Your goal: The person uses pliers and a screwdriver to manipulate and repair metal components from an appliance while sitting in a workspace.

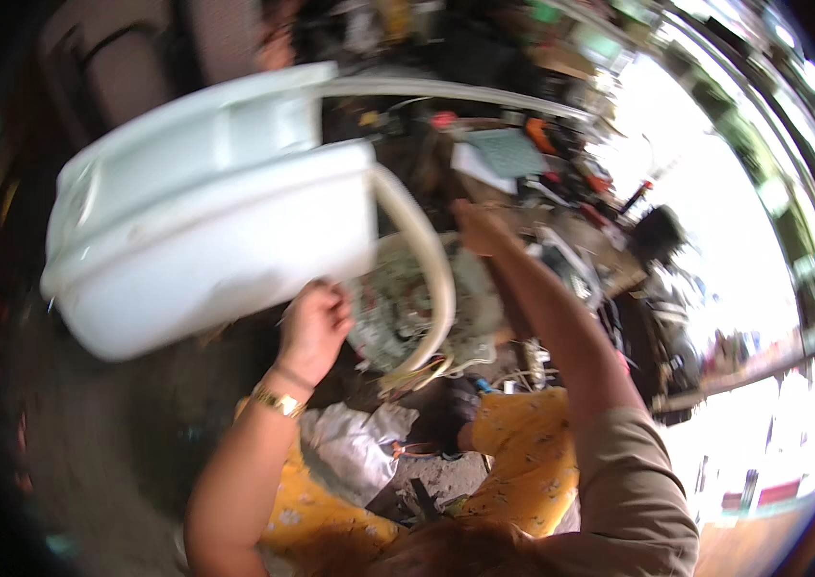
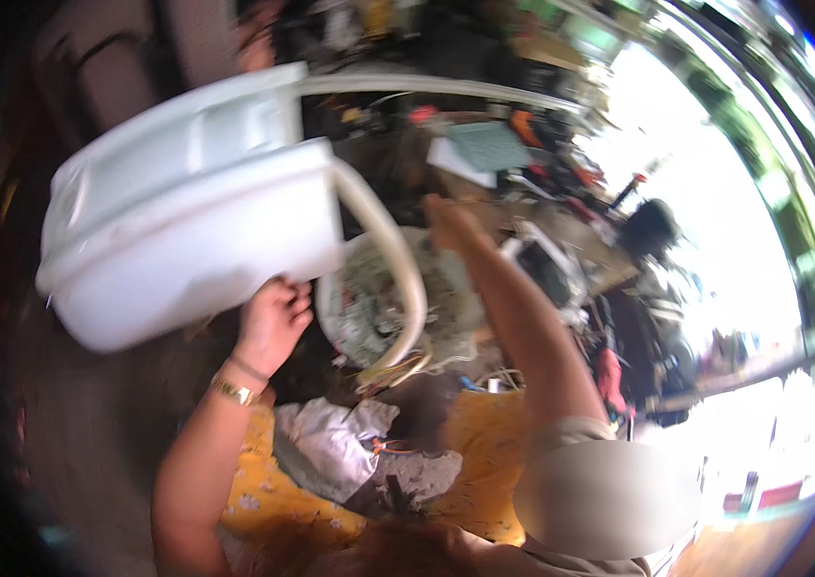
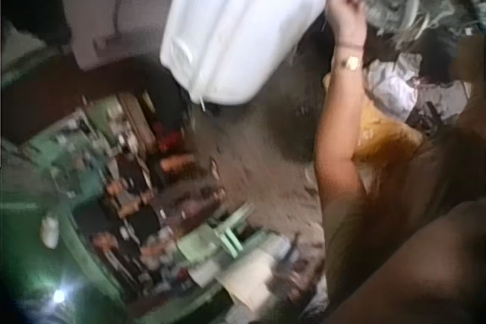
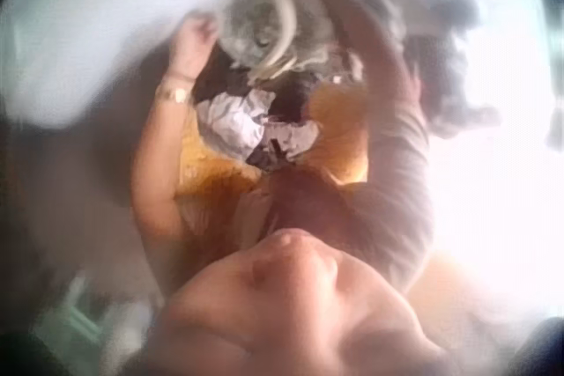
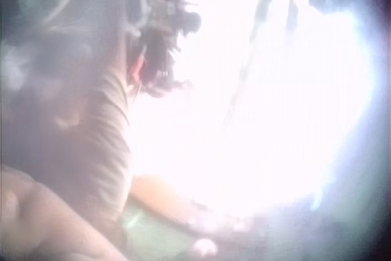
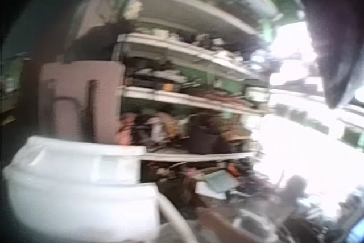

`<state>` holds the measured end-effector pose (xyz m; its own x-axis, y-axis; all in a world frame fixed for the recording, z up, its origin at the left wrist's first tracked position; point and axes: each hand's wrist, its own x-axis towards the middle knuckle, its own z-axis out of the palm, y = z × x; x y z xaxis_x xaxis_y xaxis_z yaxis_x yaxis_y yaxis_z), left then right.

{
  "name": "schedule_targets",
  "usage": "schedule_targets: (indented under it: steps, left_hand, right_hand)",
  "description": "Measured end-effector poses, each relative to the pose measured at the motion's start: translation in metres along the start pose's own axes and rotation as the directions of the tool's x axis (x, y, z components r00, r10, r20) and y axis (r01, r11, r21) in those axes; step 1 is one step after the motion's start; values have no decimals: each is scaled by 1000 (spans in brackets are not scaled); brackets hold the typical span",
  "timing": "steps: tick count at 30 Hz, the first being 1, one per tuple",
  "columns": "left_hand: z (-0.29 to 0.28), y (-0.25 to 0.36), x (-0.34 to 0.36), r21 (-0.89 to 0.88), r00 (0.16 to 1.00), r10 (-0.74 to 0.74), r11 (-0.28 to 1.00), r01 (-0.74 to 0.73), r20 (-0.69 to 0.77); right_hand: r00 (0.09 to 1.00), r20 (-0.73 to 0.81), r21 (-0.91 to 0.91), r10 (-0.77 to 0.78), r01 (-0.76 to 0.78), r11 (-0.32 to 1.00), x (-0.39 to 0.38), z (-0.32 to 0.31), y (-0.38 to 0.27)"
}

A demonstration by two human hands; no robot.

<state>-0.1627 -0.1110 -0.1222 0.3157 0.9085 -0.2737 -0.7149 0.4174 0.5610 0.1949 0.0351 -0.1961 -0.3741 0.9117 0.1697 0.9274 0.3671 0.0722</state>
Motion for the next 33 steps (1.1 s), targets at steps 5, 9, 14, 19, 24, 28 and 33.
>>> schedule_targets:
  steps: [5, 9, 14, 19, 24, 28, 33]
  left_hand:
    - [-12, -54, 12, 347, 929, -338, 862, 369, -149]
    - [-85, -108, 79, 960, 989, -145, 280, 7, 35]
    - [-133, -175, 164, 982, 970, 169, -106, -156, 173]
    - [-95, -199, 189, 994, 998, -53, -100, -32, 27]
    - [-120, -211, 205, 958, 989, 76, -267, -104, 129]
    - [-97, -202, 201, 955, 995, 26, -283, -88, 100]
    - [-92, -201, 200, 940, 995, 72, -341, -33, 62]
  right_hand:
    - [975, 181, -190, -132, 166, 968, 36, 8, -36]
    - [973, 228, -13, -30, 34, 999, 44, -34, -59]
    - [961, 230, 87, 157, -181, 980, 31, -32, -43]
    - [894, 276, -53, -354, 381, 923, 28, -42, -19]
    - [792, 572, -97, -212, 322, 942, 54, -56, -39]
    - [721, 685, -155, 103, 7, 988, 62, -57, -42]
    - [559, 730, -78, -392, 639, 765, 64, -58, -71]
